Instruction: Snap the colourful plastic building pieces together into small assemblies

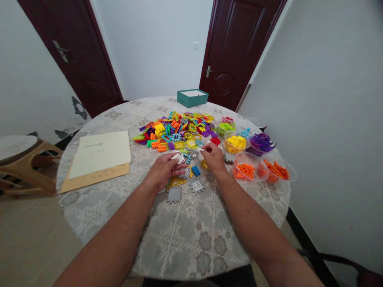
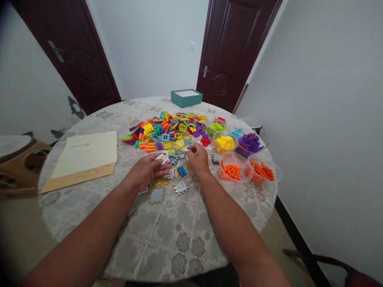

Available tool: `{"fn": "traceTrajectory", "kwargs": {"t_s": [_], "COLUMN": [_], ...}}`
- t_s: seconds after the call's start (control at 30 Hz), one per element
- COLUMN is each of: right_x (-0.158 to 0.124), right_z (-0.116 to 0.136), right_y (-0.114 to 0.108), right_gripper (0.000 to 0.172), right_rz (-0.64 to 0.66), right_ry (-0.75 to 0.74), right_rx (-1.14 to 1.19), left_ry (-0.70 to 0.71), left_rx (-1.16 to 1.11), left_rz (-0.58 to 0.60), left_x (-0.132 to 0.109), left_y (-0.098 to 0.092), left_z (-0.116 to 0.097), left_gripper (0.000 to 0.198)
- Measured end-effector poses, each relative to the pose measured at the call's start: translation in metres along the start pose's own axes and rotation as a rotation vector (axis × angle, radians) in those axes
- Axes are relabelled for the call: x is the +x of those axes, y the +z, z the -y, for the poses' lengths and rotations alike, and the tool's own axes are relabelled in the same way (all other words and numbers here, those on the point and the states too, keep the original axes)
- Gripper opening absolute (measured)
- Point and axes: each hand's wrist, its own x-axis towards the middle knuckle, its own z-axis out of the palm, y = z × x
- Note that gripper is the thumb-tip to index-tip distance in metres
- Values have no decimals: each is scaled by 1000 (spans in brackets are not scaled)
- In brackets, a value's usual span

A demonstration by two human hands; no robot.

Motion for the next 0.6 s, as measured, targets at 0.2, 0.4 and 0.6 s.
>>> {"fn": "traceTrajectory", "kwargs": {"t_s": [0.2,0.4,0.6], "right_x": [-26,-36,-33], "right_z": [40,36,33], "right_y": [25,41,35], "right_gripper": [24,22,18], "right_rz": [298,326,407], "right_ry": [192,239,124], "right_rx": [523,502,359], "left_ry": [35,15,33], "left_rx": [30,59,106], "left_rz": [50,93,74], "left_x": [0,-2,-2], "left_y": [0,1,4], "left_z": [-1,-2,-1], "left_gripper": [34,35,36]}}
